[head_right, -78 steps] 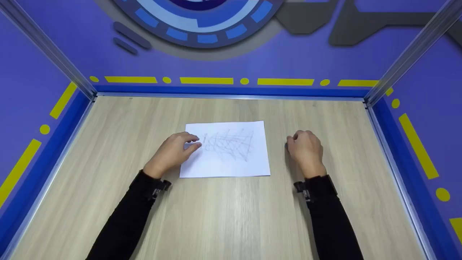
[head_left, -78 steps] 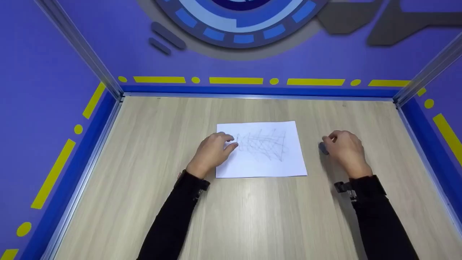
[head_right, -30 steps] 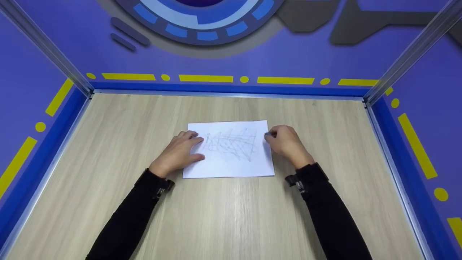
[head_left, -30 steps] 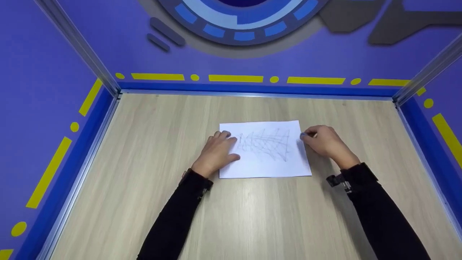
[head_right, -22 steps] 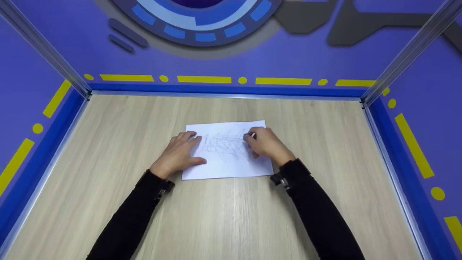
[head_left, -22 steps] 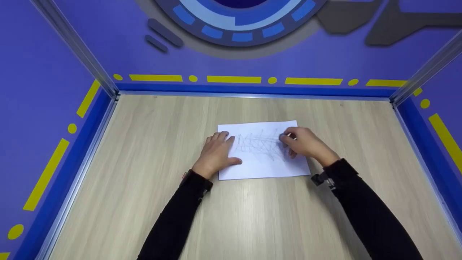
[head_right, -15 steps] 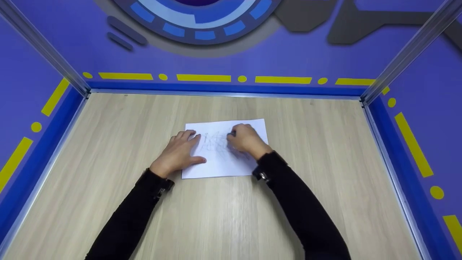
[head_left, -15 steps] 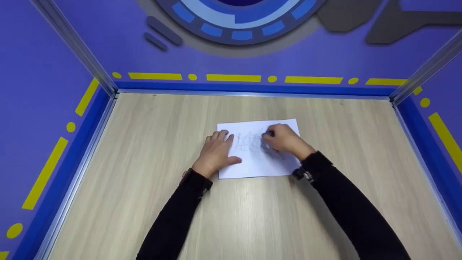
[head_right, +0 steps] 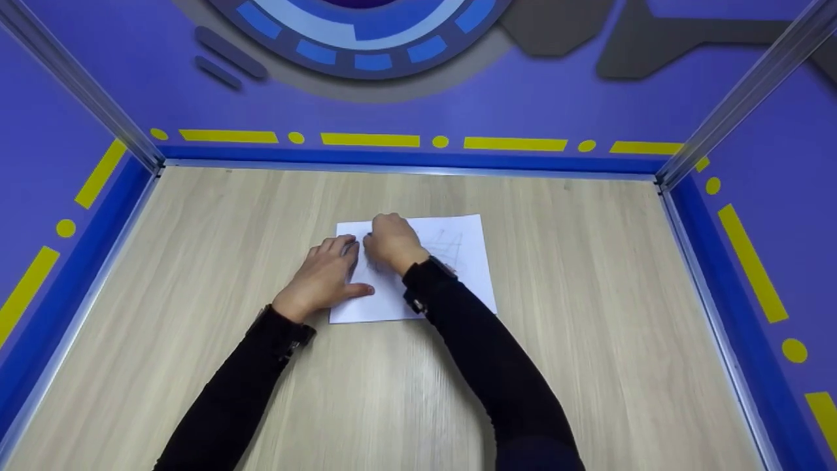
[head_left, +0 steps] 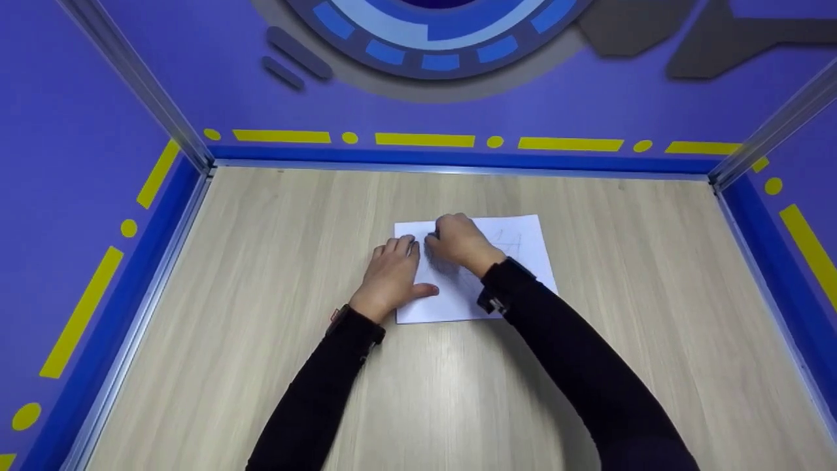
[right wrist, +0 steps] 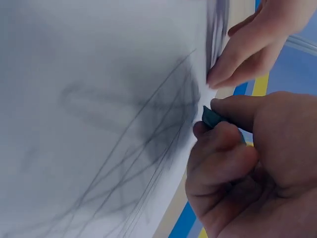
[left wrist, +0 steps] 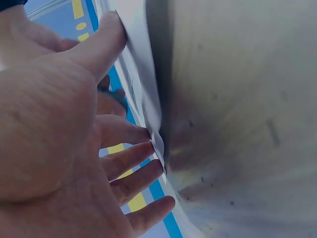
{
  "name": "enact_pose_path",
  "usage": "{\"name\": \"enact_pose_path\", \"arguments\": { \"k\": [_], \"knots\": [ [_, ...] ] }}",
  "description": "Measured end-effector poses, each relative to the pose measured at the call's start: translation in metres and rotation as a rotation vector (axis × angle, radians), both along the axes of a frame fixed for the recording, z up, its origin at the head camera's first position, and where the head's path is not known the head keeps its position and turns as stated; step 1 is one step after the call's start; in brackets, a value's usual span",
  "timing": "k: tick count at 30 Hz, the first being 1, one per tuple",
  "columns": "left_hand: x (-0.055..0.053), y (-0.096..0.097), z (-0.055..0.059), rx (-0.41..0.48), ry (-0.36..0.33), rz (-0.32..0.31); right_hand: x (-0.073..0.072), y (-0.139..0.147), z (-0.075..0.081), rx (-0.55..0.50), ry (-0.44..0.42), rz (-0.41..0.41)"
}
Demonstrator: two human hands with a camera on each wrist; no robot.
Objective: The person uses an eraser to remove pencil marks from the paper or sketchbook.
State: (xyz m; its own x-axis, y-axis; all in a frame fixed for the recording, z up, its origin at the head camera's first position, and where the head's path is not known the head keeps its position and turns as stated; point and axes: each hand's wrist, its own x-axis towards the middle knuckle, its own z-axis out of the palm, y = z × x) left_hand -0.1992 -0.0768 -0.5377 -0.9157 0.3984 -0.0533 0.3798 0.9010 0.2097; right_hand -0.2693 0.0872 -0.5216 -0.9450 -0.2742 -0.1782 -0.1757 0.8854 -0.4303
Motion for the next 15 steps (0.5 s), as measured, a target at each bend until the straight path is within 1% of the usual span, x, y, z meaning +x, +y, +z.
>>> {"name": "enact_pose_path", "arguments": {
  "k": [4, 6, 8, 12, 15],
  "knots": [
    [-0.001, -0.001, -0.001, -0.014, -0.015, 0.008, 0.001, -0.011, -0.005, 0.067, 0.043, 0.002],
    [-0.002, -0.001, -0.003, -0.011, -0.024, 0.007, 0.002, -0.013, -0.009, 0.111, 0.052, 0.014],
    [-0.002, -0.001, -0.003, -0.007, -0.026, 0.003, 0.002, -0.013, -0.014, 0.133, 0.056, 0.023],
    [-0.003, 0.0, -0.004, -0.021, -0.019, -0.001, 0.002, -0.01, -0.019, 0.102, 0.066, 0.031],
    [-0.003, 0.001, -0.002, -0.036, -0.013, -0.002, 0.001, -0.009, -0.018, 0.074, 0.062, 0.025]
  ]
}}
